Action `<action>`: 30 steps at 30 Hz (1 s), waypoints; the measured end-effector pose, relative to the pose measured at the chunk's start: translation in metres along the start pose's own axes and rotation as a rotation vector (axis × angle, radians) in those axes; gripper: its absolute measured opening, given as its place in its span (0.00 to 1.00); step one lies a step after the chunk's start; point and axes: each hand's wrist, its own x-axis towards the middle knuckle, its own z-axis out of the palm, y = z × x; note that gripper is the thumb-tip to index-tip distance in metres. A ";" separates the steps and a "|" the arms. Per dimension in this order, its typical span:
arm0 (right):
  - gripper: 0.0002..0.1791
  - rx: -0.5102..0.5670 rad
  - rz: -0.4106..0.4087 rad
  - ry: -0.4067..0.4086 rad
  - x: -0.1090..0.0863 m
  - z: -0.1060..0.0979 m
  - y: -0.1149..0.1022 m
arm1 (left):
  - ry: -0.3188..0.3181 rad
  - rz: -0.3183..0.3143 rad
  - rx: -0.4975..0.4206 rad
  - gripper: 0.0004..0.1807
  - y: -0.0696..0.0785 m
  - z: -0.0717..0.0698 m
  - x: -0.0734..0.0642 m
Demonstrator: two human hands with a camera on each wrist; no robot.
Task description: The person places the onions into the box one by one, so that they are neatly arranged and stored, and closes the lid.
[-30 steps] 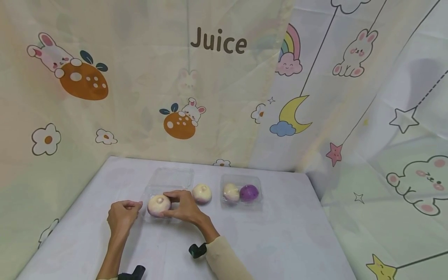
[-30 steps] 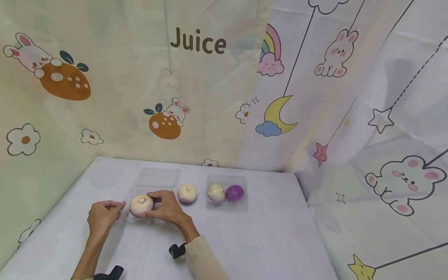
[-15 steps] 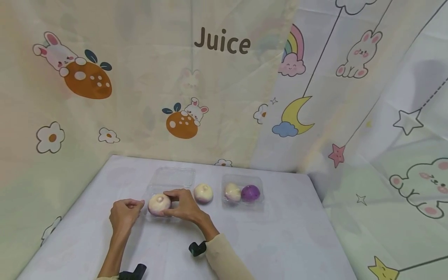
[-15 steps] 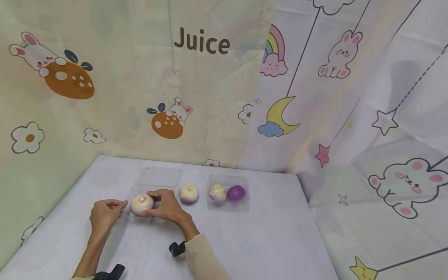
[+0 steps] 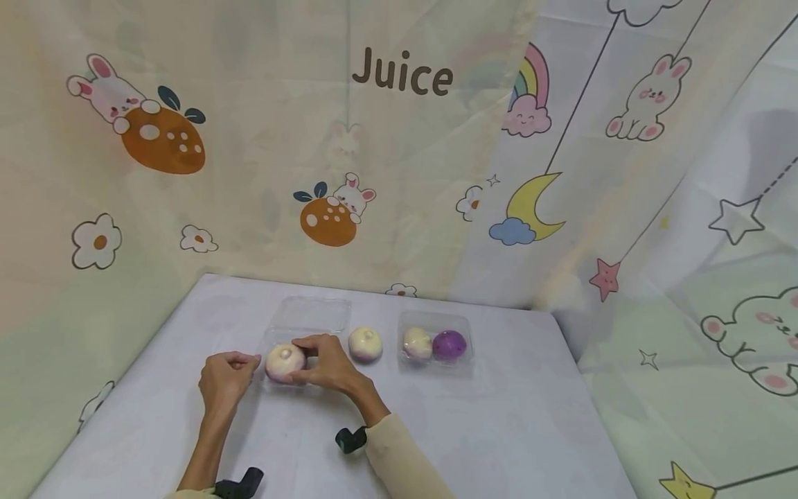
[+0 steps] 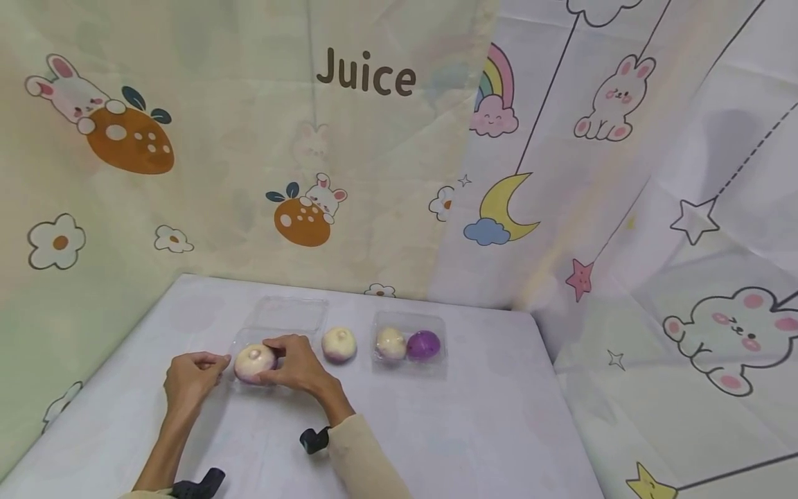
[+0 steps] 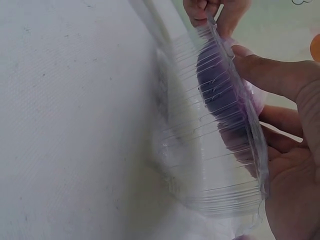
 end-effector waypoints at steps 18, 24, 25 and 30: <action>0.36 -0.053 -0.010 -0.034 0.009 0.002 -0.008 | -0.011 -0.016 0.004 0.14 0.002 0.000 -0.001; 0.36 -0.062 0.019 -0.049 0.010 0.003 -0.009 | -0.011 -0.006 0.006 0.14 0.001 0.000 -0.001; 0.36 -0.068 0.020 -0.053 0.011 0.004 -0.010 | -0.010 -0.008 0.004 0.14 0.001 0.000 -0.001; 0.36 -0.093 0.018 -0.065 0.012 0.004 -0.012 | -0.005 -0.008 -0.004 0.13 0.002 -0.001 -0.002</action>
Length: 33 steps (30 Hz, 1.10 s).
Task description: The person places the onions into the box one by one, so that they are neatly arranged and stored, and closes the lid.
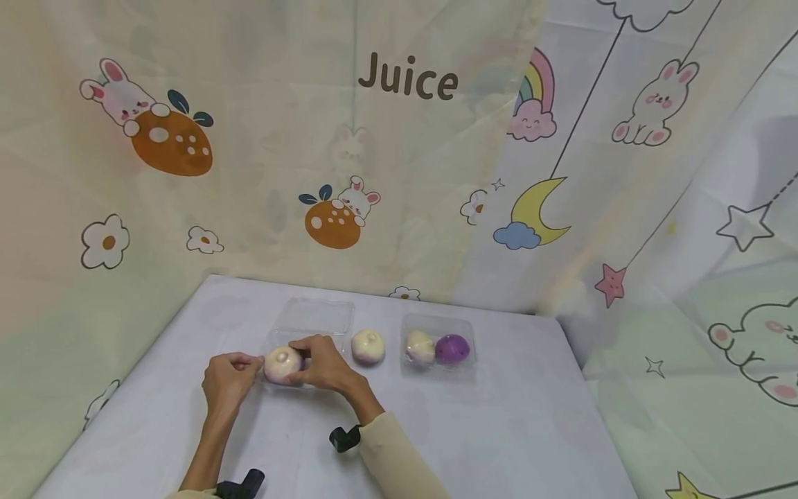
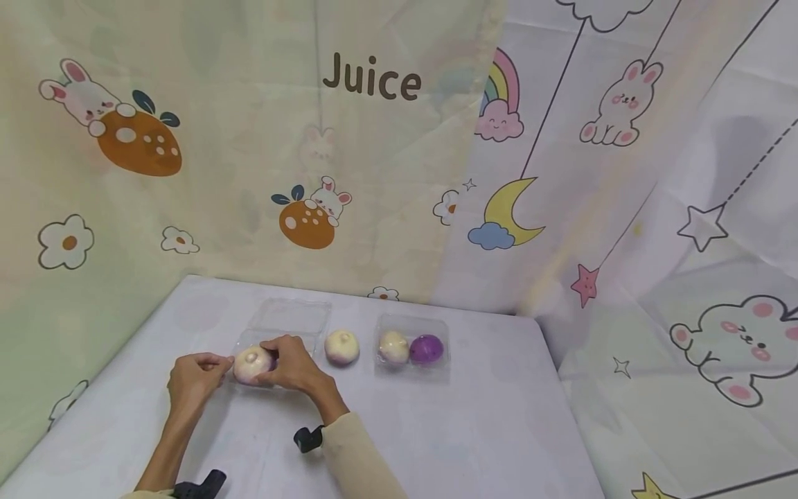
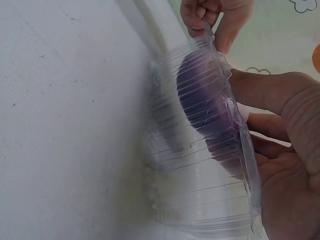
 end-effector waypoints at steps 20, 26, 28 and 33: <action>0.37 -0.043 -0.009 -0.044 0.004 0.002 0.005 | 0.008 0.000 -0.012 0.14 0.000 0.001 0.002; 0.37 -0.072 -0.002 -0.051 0.004 -0.001 0.004 | 0.006 0.000 -0.014 0.14 0.000 0.001 0.001; 0.37 -0.073 0.001 -0.057 0.003 -0.001 0.002 | 0.006 0.000 -0.010 0.14 0.000 0.001 0.001; 0.37 -0.071 0.012 -0.075 0.002 -0.003 0.001 | 0.017 0.009 0.010 0.14 -0.001 0.000 0.002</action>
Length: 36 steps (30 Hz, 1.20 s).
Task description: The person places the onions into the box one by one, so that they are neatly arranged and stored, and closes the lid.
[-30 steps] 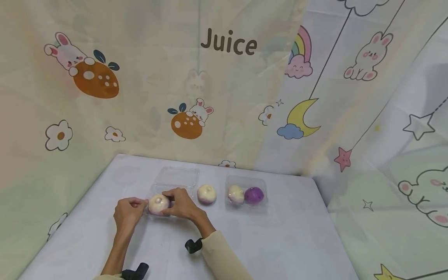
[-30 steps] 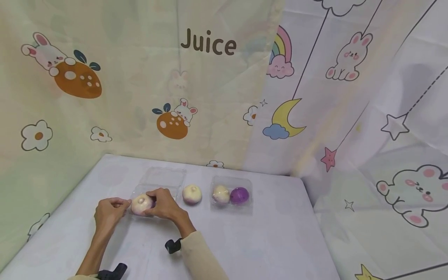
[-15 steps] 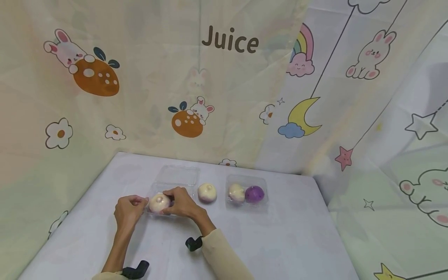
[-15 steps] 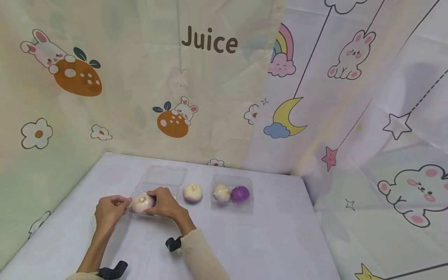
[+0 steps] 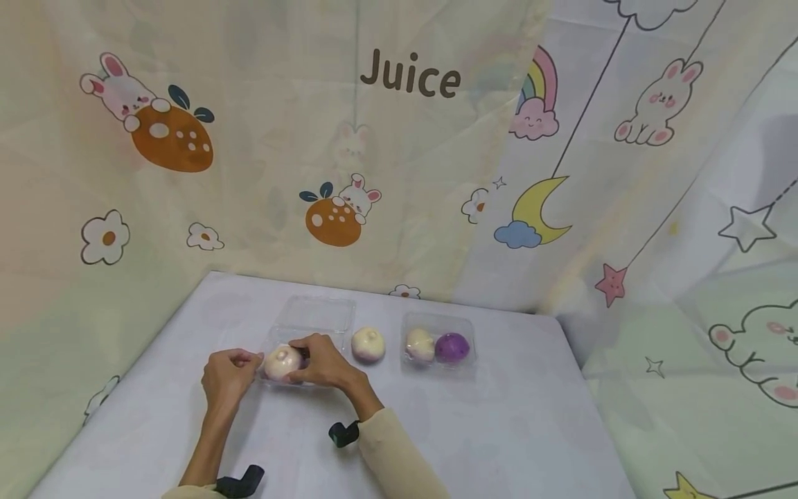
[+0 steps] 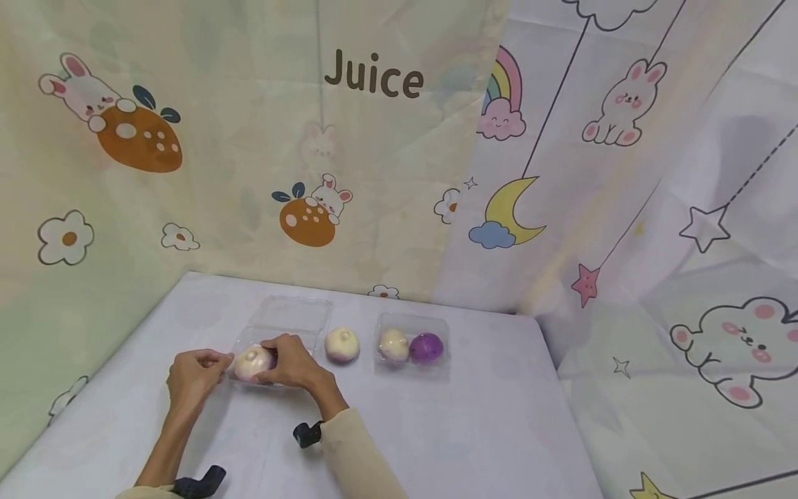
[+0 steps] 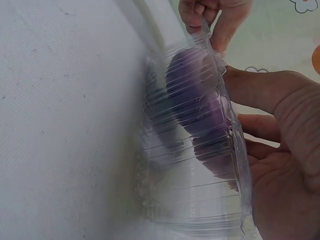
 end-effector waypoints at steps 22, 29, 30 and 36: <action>0.40 0.121 0.035 0.085 -0.012 -0.014 0.006 | -0.006 0.009 -0.018 0.13 0.000 0.000 0.000; 0.41 0.131 -0.007 0.113 -0.016 -0.020 0.007 | -0.004 0.010 -0.018 0.13 -0.001 0.001 -0.001; 0.41 0.135 -0.010 0.121 -0.017 -0.022 0.008 | -0.004 0.012 -0.019 0.13 -0.001 0.001 -0.001; 0.40 0.147 0.000 0.166 -0.022 -0.031 0.013 | -0.002 0.017 -0.018 0.13 -0.001 0.000 0.000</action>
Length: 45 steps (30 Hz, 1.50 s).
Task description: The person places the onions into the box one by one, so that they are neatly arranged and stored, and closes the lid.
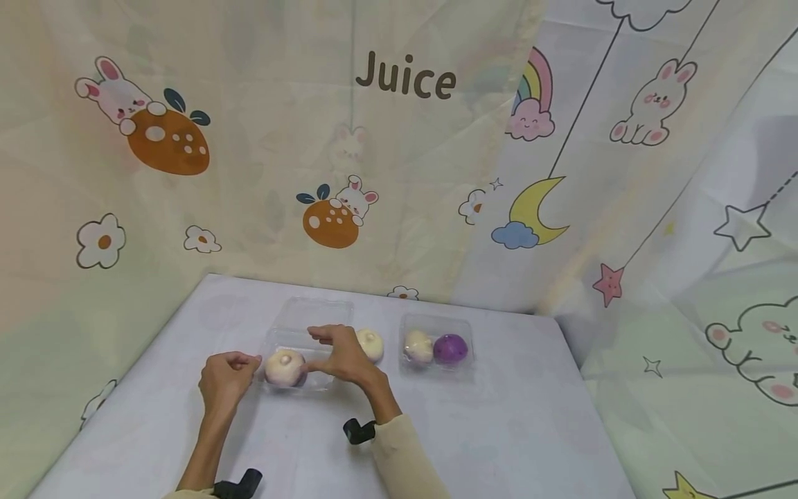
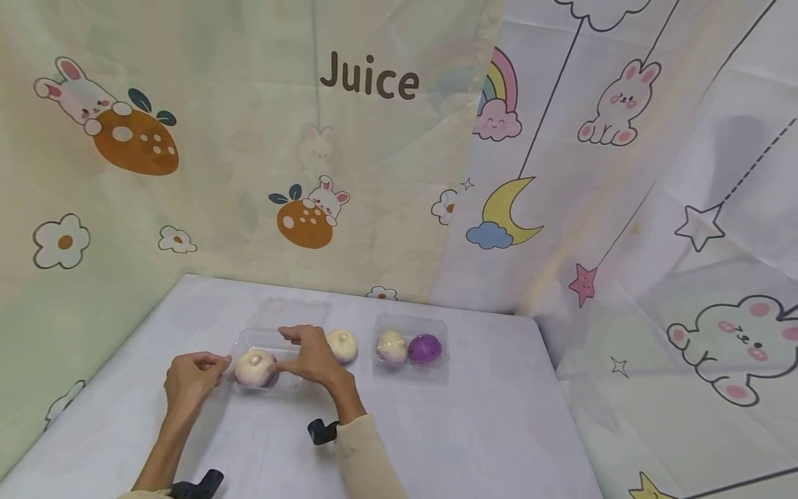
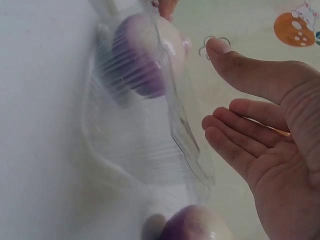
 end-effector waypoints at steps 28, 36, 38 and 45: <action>0.45 0.016 0.085 0.288 -0.024 -0.060 0.031 | -0.019 -0.028 0.014 0.14 0.002 -0.001 0.001; 0.51 -0.046 0.182 0.299 -0.029 -0.063 0.034 | -0.017 -0.030 0.015 0.14 0.001 -0.001 0.002; 0.52 -0.066 0.202 0.298 -0.030 -0.063 0.034 | -0.018 -0.036 0.017 0.14 0.001 -0.001 0.001; 0.53 -0.122 0.263 0.262 -0.031 -0.066 0.036 | -0.015 -0.028 0.011 0.14 0.001 0.000 0.000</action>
